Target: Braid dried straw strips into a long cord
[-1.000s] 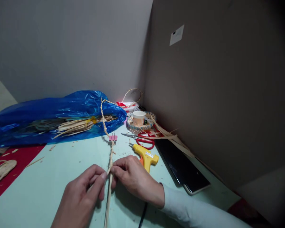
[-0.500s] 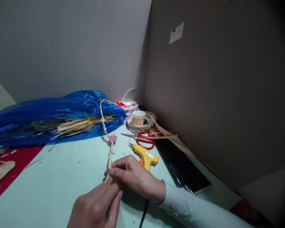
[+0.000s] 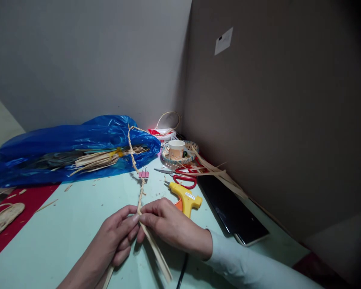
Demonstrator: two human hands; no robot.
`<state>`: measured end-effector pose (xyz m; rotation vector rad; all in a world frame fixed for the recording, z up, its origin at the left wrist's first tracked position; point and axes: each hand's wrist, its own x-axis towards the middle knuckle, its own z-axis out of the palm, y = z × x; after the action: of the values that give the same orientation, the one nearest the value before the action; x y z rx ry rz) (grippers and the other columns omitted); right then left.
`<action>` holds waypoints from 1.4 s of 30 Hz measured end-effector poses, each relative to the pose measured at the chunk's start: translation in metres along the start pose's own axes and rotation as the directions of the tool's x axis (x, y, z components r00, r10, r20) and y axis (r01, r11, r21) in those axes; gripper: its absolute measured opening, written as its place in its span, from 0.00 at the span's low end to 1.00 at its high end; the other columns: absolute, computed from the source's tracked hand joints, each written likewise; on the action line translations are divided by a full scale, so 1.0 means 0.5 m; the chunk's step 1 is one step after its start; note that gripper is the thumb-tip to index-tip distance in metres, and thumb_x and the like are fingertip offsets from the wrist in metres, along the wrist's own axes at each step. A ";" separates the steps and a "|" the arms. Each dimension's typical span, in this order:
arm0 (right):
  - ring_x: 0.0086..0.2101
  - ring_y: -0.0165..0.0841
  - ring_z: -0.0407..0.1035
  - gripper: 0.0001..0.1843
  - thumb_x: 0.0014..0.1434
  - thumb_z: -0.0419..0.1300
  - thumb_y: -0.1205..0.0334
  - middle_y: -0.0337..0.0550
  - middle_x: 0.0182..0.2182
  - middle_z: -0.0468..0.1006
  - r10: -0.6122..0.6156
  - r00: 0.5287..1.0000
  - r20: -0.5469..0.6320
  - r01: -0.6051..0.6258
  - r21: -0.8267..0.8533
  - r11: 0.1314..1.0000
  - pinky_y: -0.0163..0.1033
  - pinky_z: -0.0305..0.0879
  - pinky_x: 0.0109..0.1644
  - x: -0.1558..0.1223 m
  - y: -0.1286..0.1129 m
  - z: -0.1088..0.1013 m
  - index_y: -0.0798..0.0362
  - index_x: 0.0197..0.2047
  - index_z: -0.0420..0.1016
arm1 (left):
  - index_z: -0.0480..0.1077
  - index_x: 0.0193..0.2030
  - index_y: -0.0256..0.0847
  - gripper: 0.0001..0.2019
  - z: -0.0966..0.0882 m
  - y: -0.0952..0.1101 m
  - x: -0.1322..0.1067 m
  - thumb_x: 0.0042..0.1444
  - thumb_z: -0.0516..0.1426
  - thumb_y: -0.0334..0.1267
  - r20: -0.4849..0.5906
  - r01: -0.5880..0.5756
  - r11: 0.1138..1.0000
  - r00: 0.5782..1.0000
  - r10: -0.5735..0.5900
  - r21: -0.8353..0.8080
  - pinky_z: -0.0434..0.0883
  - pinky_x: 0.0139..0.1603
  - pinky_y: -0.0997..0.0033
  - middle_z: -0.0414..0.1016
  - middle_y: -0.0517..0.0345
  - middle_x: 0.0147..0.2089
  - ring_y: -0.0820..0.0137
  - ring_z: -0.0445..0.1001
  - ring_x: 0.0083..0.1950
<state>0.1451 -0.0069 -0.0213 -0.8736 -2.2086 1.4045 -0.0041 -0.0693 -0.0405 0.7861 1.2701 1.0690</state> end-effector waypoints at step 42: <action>0.25 0.25 0.61 0.15 0.62 0.53 0.62 0.33 0.19 0.67 0.002 0.999 -0.040 -0.003 -0.035 0.999 0.30 0.52 0.30 -0.009 -0.006 0.010 0.55 0.24 0.69 | 0.67 0.42 0.43 0.19 0.008 0.014 -0.048 0.48 0.62 0.51 -0.205 -0.088 0.959 0.968 0.146 0.270 0.66 0.25 0.75 0.77 0.61 0.27 0.67 0.72 0.27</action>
<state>0.1445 -0.0141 -0.0207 -0.9087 -2.2092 1.3420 -0.0006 -0.0890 -0.0249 0.9690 1.5939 1.1243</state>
